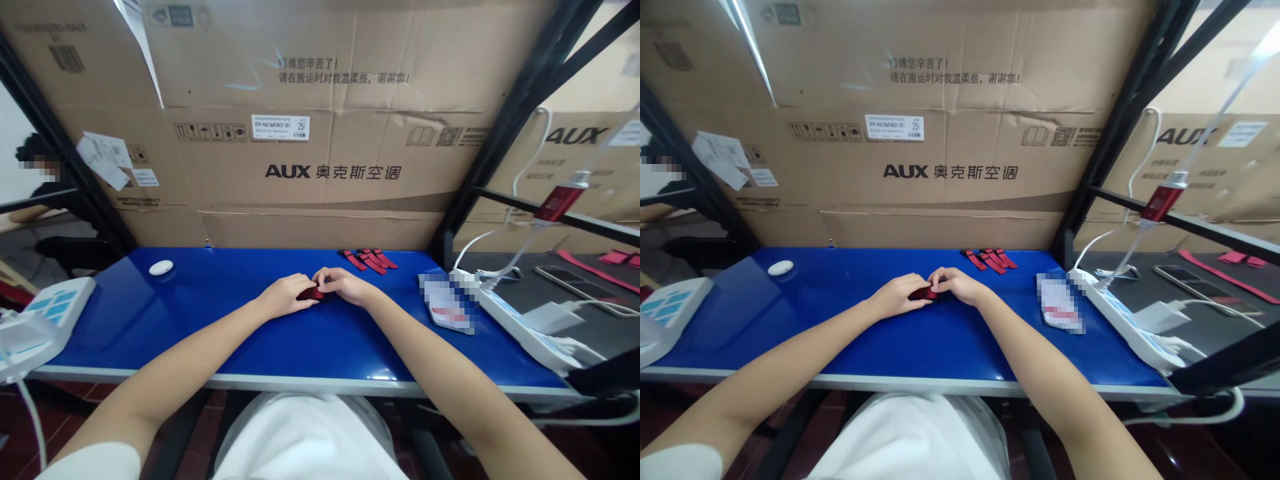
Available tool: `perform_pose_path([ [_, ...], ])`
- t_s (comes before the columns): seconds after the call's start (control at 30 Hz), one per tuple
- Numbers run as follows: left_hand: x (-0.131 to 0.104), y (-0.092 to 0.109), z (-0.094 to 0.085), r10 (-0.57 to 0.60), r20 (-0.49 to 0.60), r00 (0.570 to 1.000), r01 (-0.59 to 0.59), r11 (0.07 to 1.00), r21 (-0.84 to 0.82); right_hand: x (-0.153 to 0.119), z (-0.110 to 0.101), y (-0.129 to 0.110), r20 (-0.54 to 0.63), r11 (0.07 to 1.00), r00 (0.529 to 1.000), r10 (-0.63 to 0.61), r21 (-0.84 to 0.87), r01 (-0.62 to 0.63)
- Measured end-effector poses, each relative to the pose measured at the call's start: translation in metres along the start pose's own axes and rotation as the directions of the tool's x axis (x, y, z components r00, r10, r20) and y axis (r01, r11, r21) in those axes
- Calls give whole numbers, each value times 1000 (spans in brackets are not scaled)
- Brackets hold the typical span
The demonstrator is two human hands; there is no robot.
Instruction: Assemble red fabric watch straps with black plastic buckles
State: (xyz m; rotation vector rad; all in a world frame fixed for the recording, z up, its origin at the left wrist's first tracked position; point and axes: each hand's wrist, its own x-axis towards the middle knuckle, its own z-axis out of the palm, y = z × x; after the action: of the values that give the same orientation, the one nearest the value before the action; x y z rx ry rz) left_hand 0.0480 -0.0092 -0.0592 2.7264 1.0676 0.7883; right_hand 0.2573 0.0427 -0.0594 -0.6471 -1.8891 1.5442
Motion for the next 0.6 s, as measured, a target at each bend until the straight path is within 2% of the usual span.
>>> perform_pose_path([
  [0.1,2,0,1,-72,-76,994,67,995,-68,1,1,-2,-33,1000,999,0,-5,0],
  [0.23,5,1,0,-103,-96,990,95,992,-84,3,1,-3,-74,968,994,-83,-244,62],
  [0.43,7,6,-2,-130,-116,985,115,985,-130,1,3,-14,-73,964,995,-73,-261,52],
  [0.5,6,4,-2,-143,-98,985,129,983,-133,0,1,-19,-89,976,992,-84,-209,64],
  [0.6,3,-1,-2,-196,-99,976,178,970,-169,0,-4,-21,-172,992,978,-114,29,121],
])
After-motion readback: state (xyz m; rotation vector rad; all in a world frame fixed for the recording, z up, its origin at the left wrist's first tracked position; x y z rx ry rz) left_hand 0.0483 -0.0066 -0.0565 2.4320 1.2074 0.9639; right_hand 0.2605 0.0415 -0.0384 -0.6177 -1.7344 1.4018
